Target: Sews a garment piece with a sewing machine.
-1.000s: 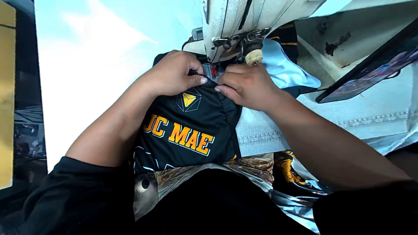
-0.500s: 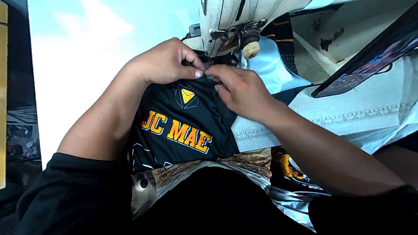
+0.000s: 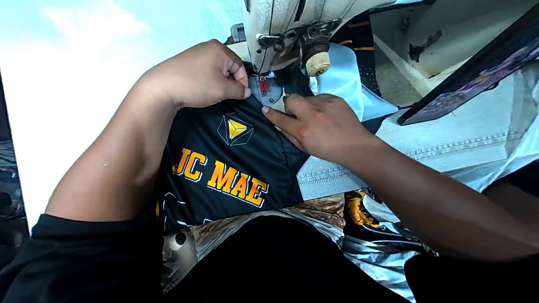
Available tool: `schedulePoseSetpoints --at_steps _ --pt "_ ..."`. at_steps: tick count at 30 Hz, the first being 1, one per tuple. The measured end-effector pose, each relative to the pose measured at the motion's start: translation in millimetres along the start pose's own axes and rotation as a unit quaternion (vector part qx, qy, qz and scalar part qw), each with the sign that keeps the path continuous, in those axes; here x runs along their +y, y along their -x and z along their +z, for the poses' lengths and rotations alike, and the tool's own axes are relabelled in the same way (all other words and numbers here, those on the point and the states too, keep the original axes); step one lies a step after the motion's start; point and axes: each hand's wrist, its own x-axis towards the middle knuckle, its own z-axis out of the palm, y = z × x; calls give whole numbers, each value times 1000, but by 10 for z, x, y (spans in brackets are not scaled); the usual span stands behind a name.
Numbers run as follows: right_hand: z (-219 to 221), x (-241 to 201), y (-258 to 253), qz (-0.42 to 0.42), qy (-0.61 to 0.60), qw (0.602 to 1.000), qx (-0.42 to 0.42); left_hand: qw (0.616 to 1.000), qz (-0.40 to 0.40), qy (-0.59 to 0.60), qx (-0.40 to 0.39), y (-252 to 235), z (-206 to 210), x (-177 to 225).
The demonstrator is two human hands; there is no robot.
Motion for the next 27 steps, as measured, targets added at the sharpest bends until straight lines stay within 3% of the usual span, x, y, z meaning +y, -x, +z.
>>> schedulePoseSetpoints --at_steps 7,11,14,20,27 --pt "19 24 33 -45 -1 999 26 994 20 95 46 -13 93 -64" --pt "-11 21 36 -90 28 995 12 992 77 -42 95 -51 209 -73" --pt "21 40 46 -93 13 995 23 968 136 -137 160 -59 384 -83" --pt "66 73 61 -84 -13 996 32 934 187 -193 237 41 560 -228" --pt "87 80 71 -73 -27 996 43 923 206 -209 247 121 581 -343"
